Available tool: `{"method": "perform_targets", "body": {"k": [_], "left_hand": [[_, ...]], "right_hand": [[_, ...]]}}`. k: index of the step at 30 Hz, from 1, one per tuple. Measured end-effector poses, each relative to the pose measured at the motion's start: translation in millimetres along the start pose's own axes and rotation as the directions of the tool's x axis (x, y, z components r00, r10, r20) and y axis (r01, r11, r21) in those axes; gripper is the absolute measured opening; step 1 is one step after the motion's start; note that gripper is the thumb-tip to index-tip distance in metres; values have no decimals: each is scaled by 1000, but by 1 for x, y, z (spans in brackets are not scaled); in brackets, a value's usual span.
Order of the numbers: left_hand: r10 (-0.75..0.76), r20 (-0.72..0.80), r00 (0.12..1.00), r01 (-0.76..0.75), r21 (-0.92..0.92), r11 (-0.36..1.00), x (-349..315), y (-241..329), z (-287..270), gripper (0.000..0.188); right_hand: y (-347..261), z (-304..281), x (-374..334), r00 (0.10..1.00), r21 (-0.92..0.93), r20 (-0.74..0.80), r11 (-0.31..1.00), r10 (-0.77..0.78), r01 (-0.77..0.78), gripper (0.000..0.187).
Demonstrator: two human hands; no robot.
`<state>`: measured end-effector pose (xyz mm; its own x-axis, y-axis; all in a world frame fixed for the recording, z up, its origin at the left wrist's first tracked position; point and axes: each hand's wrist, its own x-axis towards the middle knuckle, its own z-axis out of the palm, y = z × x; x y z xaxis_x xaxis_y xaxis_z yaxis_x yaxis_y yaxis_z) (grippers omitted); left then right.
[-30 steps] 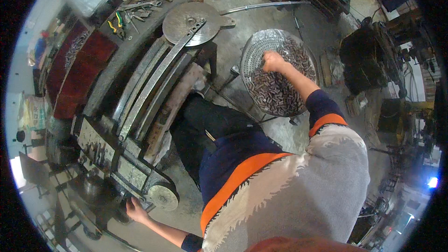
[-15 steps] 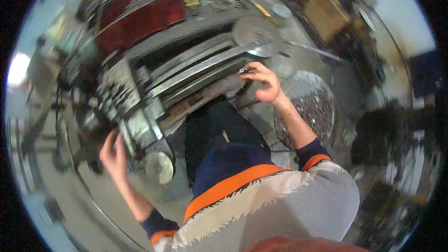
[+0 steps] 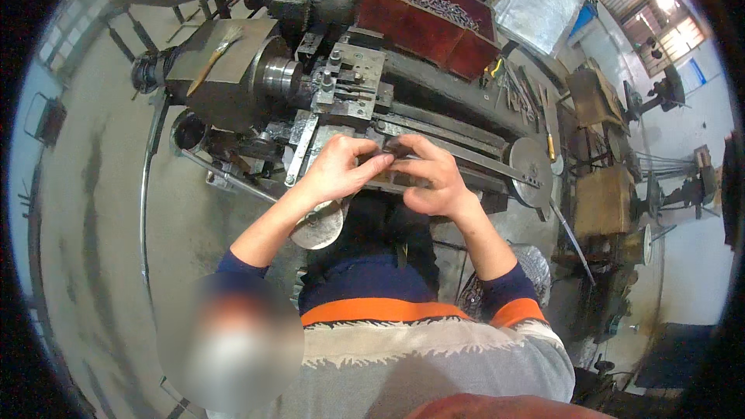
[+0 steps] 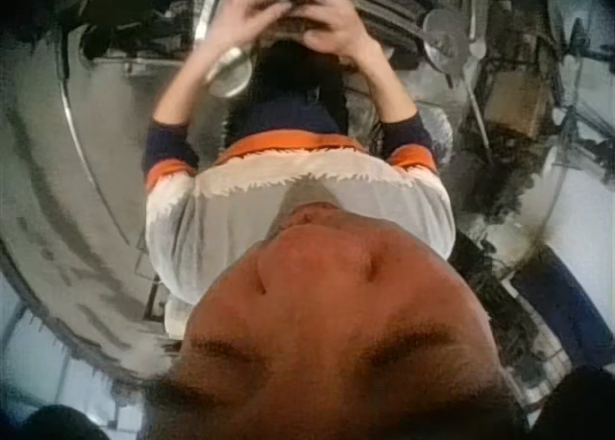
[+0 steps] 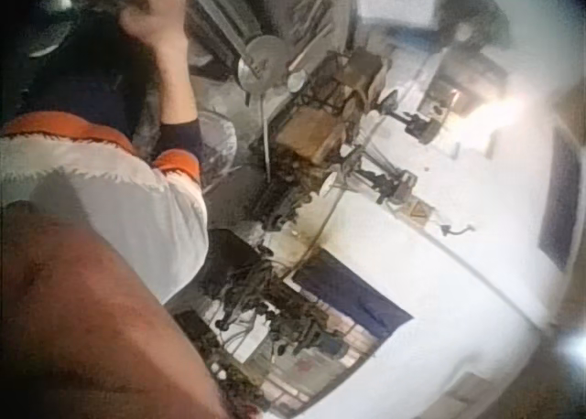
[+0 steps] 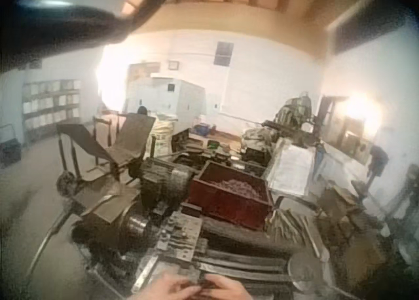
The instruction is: The person operates a metal lathe, repeatedly loading small cylindrical metal parts into the chuck, adjusting controls, and removing finished pieces. The person places the finished parts into a perforated metal basket. The process is repeated multiple times throughout the clip.
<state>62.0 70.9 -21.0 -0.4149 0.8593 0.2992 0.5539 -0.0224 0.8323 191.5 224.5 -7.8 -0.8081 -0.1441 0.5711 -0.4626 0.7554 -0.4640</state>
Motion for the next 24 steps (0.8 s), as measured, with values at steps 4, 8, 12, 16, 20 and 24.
{"method": "perform_targets", "body": {"k": [4,8,12,16,20,24], "left_hand": [[24,24,999,-23,-6,1000,-6,-11,-25,28],[-10,-40,999,10,-10,1000,-17,-8,-55,22],[-120,-69,990,119,-25,993,-29,-9,-93,21],[-116,-114,987,128,103,986,-53,-26,-141,33],[-59,-360,931,280,602,748,-121,-47,-211,41],[-351,-611,710,705,610,362,-217,-37,-251,42]], "right_hand": [[10,7,25,989,30,127,997,-74,71,36],[9,15,68,957,56,234,985,-171,163,34],[13,33,115,904,60,345,967,-252,246,33],[31,55,162,891,-143,385,938,-241,316,30],[76,88,186,870,-538,440,841,221,58,29],[76,103,198,786,-607,448,791,426,-82,28]]}}
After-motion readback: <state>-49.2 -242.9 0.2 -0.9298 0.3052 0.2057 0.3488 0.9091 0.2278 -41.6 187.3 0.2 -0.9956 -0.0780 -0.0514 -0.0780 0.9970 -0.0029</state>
